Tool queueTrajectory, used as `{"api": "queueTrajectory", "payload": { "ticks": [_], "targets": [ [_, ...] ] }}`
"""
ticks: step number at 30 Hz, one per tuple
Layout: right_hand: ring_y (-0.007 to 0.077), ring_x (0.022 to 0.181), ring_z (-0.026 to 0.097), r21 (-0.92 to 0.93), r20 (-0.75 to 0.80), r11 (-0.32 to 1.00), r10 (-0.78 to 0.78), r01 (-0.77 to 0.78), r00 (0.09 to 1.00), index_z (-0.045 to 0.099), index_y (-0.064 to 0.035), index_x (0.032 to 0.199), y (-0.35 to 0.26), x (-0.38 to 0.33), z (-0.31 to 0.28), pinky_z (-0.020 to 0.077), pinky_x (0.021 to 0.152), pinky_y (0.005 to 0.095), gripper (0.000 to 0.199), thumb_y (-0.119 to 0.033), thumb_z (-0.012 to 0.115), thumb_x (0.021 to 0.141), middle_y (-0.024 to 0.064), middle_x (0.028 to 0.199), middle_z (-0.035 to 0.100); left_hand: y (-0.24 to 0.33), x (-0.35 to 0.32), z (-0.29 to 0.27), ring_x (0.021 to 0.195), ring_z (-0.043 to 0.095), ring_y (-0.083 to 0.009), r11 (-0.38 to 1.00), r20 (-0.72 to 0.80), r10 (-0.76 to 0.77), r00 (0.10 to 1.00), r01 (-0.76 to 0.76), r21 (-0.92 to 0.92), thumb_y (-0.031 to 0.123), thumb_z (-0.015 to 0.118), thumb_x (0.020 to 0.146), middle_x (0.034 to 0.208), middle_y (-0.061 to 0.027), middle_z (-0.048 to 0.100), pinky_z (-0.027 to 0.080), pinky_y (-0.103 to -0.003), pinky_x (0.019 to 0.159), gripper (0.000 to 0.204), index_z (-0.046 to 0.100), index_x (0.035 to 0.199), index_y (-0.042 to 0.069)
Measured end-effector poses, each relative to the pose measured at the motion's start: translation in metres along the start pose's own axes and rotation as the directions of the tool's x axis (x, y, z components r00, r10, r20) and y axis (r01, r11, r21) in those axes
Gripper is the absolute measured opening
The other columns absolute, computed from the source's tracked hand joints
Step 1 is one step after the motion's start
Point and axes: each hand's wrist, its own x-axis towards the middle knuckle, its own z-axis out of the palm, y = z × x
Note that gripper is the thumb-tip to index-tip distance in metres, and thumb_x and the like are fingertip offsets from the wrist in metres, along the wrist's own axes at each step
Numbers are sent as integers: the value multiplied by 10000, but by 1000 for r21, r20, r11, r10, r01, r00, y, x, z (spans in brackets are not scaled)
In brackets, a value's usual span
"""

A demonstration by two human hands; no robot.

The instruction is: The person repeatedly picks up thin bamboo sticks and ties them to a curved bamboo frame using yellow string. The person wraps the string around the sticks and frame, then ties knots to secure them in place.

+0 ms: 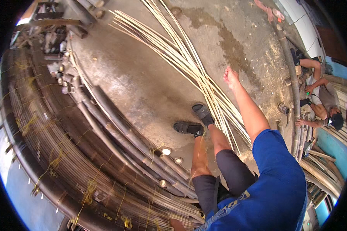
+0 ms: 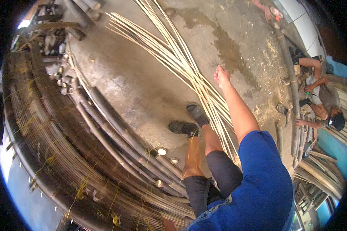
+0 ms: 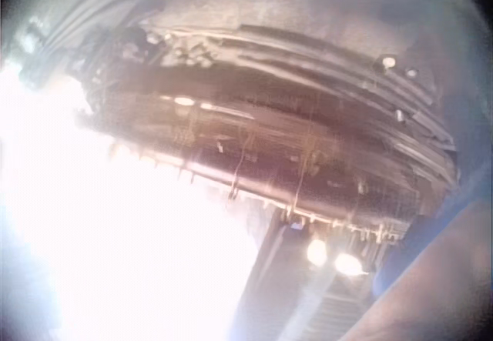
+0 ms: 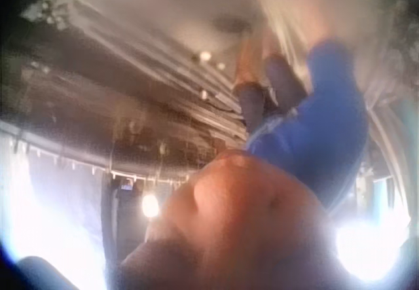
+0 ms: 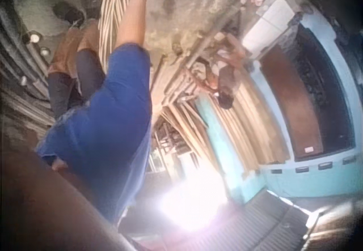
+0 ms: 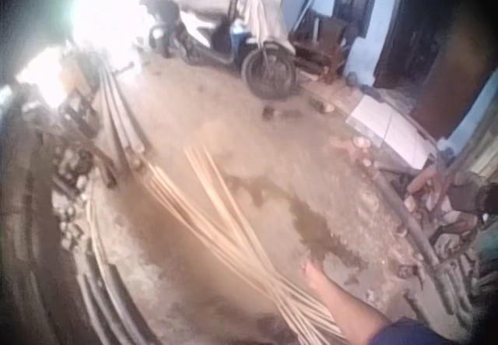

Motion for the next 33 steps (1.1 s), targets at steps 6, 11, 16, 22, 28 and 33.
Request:
{"api": "queueTrajectory", "payload": {
  "ticks": [6, 11, 16, 22, 28, 33],
  "targets": [
    [345, 1028, 667, -922, 287, 188, -251, 338, 924, 674, -83, 1134, 168, 125, -13, 520, 901, 444, 337, -341, 577, 940, 148, 1118, 705, 25, 18, 53, 889, 591, -251, 999, -19, -3, 1000, 4, 43, 350, 463, 1015, 940, -95, 597, 464, -391, 815, 331, 601, 1155, 83],
    [370, 1179, 595, -974, 224, -25, -198, 223, 954, 670, -93, 1185, 193, 138, 6, 481, 994, 495, 335, -260, 526, 934, 211, 1220, 645, 64, 25, 90, 958, 582, -267, 994, 14, 56, 998, -57, 92, 351, 478, 1014, 1024, -120, 583, 457, -393, 862, 354, 580, 1199, 66],
    [396, 1022, 645, -902, 427, -169, -481, 396, 766, 660, -51, 1063, 178, 123, -22, 501, 885, 535, 242, -204, 515, 946, 225, 1035, 669, 91, 13, 103, 1027, 574, -283, 981, 80, 152, 985, -160, 110, 351, 492, 1014, 1107, -144, 569, 449, -395, 908, 385, 560, 1243, 49],
    [444, 814, 656, -604, 427, 293, -667, 742, 611, 539, -39, 1015, 78, -44, -29, 497, 688, 523, 175, -205, 568, 966, 228, 834, 654, 118, -19, 128, 1110, 564, -302, 951, 201, 271, 941, -294, 93, 351, 509, 1013, 1207, -174, 553, 440, -397, 964, 430, 536, 1296, 28],
    [199, 573, 564, -444, 325, 370, -782, 816, 531, 573, -32, 979, -76, -268, 1, 466, 569, 345, 185, -209, 627, 978, 117, 714, 607, 167, -65, 108, 1193, 554, -321, 856, 328, 477, 816, -515, 36, 352, 526, 1013, 1308, -203, 536, 430, -400, 1020, 482, 511, 1350, 7],
    [204, 650, 572, -46, 348, 239, -907, 970, 239, 581, -26, 975, -167, -425, 111, 470, 606, 352, 241, -241, 502, 1051, 125, 731, 590, 208, -146, 83, 1262, 545, -337, 667, 348, 719, 602, -738, -100, 352, 540, 1012, 1391, -228, 523, 423, -402, 1066, 528, 491, 1394, -10]
  ]
}}
